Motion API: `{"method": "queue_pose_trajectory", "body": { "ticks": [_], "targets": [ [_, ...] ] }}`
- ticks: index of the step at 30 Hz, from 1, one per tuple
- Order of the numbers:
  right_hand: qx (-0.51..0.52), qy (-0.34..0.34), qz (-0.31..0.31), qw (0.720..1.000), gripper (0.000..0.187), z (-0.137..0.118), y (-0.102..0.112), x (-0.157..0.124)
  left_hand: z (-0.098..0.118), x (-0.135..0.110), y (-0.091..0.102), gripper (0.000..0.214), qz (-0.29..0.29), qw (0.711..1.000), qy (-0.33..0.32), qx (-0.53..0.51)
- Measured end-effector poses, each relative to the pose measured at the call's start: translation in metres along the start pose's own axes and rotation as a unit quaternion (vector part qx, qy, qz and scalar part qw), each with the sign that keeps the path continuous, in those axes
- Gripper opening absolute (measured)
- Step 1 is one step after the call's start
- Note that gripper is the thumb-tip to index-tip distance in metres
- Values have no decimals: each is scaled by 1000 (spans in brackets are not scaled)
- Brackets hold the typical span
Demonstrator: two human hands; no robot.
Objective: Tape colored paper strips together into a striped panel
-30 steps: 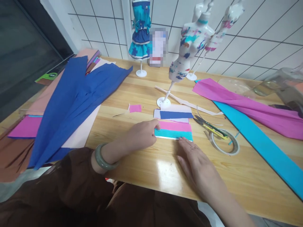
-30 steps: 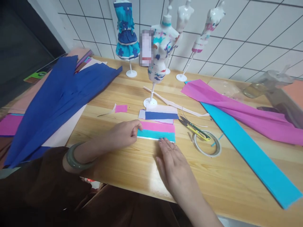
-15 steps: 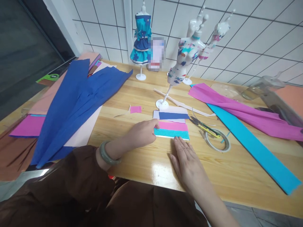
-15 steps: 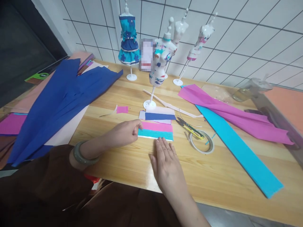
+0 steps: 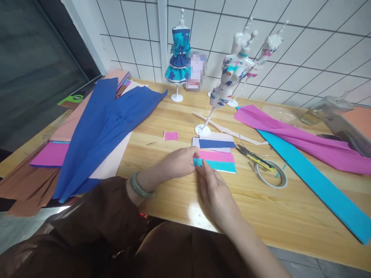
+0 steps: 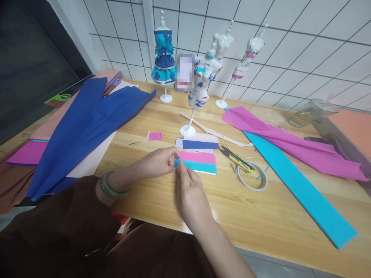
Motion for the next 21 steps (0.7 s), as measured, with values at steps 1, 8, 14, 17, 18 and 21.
{"method": "queue_pose_trajectory", "body": {
  "ticks": [1, 8, 14, 17, 18, 21],
  "targets": [
    [1, 4, 1, 1000, 63, 0, 0, 1, 0, 1, 0, 27, -3, 1000, 1, -6],
    [2, -22, -6, 1000, 51, 6, 3, 7, -1, 4, -2, 31, -67, 995, 5, -77],
    [16, -138, -48, 989, 46, 21, 1, 17, 0, 4, -1, 37, -121, 981, 37, -150],
    [-8, -153, -65, 986, 50, 21, -2, 28, -8, 10, 11, 35, -56, 984, 53, -160],
    [-15, -156, -72, 985, 52, 21, -5, 31, -12, 13, 16, 34, -24, 986, 58, -153],
    [-59, -155, -96, 981, 55, 21, -14, 38, -20, 18, 25, 31, 42, 988, 63, -134]
  ]
}}
Point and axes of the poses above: each hand's wrist, its own x-axis towards the middle knuckle, its own y-axis out of the back of the hand, z = x × y, the point moved 9 cm from there along x, towards the middle knuckle, and after that the axes turned 12 degrees about y, right-handed, at the moved point
